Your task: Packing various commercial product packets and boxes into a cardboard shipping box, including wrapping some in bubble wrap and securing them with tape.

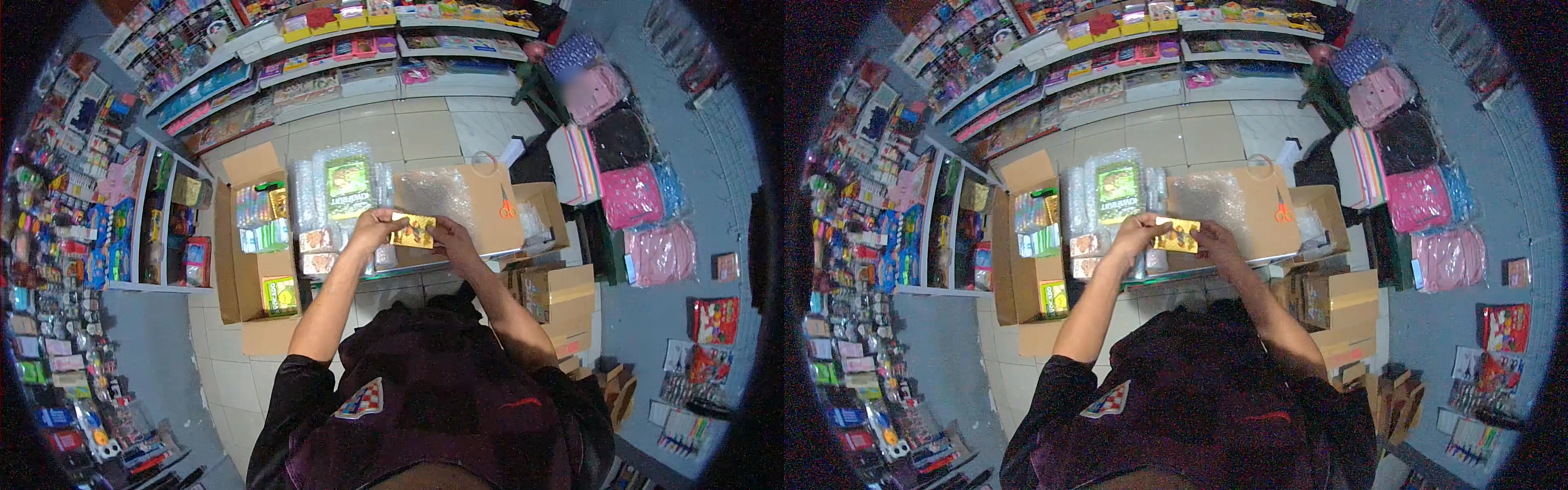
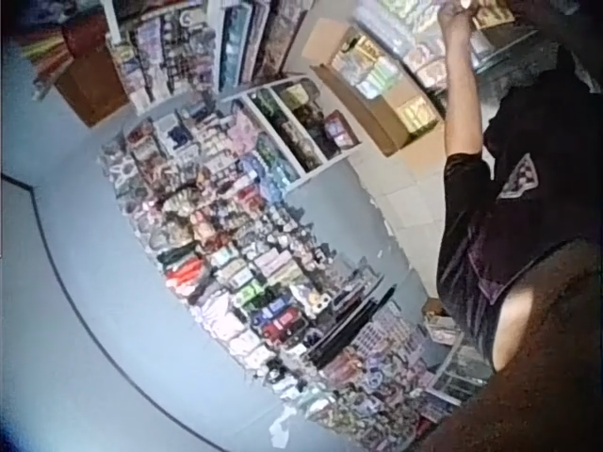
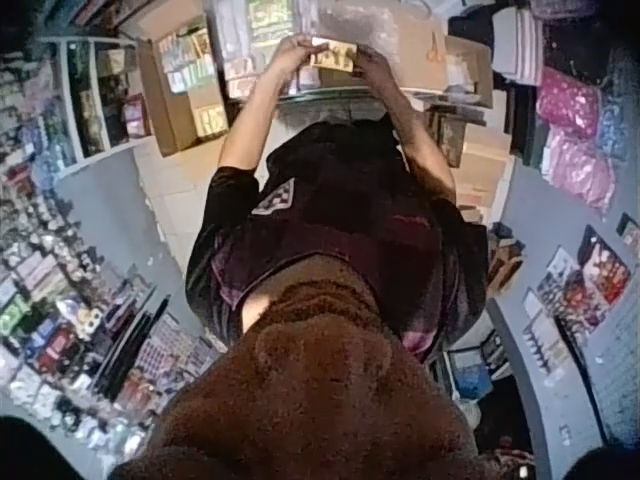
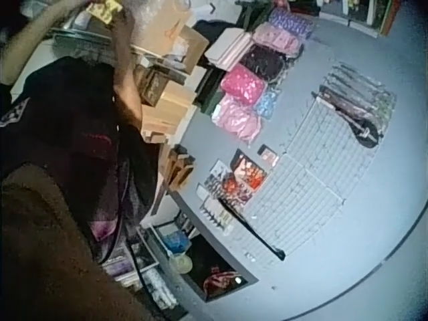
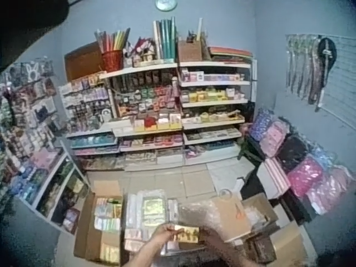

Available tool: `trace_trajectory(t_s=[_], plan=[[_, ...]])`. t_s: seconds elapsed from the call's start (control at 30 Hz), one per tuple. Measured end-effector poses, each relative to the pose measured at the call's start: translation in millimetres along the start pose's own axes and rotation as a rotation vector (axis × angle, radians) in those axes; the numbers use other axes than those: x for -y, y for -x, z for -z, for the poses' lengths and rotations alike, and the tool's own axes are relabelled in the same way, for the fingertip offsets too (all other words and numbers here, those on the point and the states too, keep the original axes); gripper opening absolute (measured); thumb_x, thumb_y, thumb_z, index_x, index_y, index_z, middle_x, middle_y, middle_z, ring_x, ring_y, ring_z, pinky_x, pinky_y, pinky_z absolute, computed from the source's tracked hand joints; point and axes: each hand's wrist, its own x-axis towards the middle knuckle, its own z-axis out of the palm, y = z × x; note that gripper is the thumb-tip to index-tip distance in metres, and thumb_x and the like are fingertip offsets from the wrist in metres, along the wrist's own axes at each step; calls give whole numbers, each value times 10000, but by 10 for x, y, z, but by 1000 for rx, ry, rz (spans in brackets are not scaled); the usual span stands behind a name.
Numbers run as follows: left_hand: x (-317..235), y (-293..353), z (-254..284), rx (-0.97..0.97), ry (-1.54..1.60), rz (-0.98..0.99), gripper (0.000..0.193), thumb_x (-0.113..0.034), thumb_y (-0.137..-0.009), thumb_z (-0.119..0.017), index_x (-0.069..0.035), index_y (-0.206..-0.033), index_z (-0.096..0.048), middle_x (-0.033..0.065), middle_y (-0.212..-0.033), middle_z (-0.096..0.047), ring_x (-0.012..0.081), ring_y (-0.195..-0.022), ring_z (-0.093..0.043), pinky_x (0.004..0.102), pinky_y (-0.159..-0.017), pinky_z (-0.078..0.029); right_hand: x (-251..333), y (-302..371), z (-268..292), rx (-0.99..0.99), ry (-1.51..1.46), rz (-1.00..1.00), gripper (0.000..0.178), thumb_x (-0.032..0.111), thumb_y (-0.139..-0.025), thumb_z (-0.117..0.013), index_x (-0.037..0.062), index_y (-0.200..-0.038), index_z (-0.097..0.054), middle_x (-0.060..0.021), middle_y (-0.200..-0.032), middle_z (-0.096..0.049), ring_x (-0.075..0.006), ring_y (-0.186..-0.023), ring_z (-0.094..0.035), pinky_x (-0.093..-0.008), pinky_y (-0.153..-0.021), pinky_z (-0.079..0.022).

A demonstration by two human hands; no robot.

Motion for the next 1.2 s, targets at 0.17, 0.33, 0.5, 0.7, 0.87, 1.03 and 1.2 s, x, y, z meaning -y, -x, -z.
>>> trace_trajectory(t_s=[0.17,0.33,0.5,0.7,0.87,1.03,1.2], plan=[[758,-364,-301,-98,96,-88,192,-196,-875,-706,-25,-964,-698,55,-844,-711,169,-684,-634,290,-653,-497,-340,-62,479,-244,90,-7,243,195,-927,-632,14,-1090,-641,-34,-952,-667,-118,-773,-613,-269,-637,-494],[999,-214,-538,-74,-937,-369,300,-117,-835,-619,-41,-1124,-630,237,-1110,-588,383,-1051,-584,432,-853,-510,-371,-52,926,-463,68,-83,177,232,-923,-644,83,-1017,-631,1,-859,-630,-109,-729,-591,-273,-646,-513],[1308,-224,-738,8,-1244,-321,419,-12,-791,-601,-67,-1206,-580,207,-1235,-506,389,-1150,-526,438,-947,-484,-435,-254,911,-445,66,-57,194,223,-905,-671,77,-1028,-637,-16,-854,-634,-121,-662,-587,-251,-577,-504],[1370,-165,-908,58,-1164,-456,452,10,-768,-621,-87,-1208,-585,154,-1150,-543,331,-1109,-555,403,-943,-484,-823,-789,955,-459,258,-29,408,187,-881,-703,34,-1222,-537,-57,-902,-641,-148,-693,-631,-292,-540,-530],[1399,-148,-869,40,-1191,-482,428,0,-766,-628,-93,-1183,-609,134,-1096,-558,297,-1092,-571,377,-933,-494,-952,-818,1082,-435,885,200,645,179,-752,-788,2,-1288,-477,-146,-1078,-643,-299,-943,-642,-382,-820,-544],[1530,-247,-780,-9,-1109,-506,291,-101,-789,-639,-102,-1079,-645,158,-1112,-579,336,-1017,-608,408,-867,-533,-695,-628,852,-254,1224,361,748,147,-678,-797,-3,-1325,-452,-222,-1255,-532,-383,-1165,-513,-417,-988,-462],[1404,-250,-796,23,-1087,-503,185,-89,-797,-631,-76,-974,-681,141,-1103,-591,333,-1008,-617,411,-862,-530,-463,-538,777,-140,1310,223,766,142,-671,-784,-11,-1338,-440,-239,-1335,-448,-411,-1210,-477,-439,-1031,-432]])
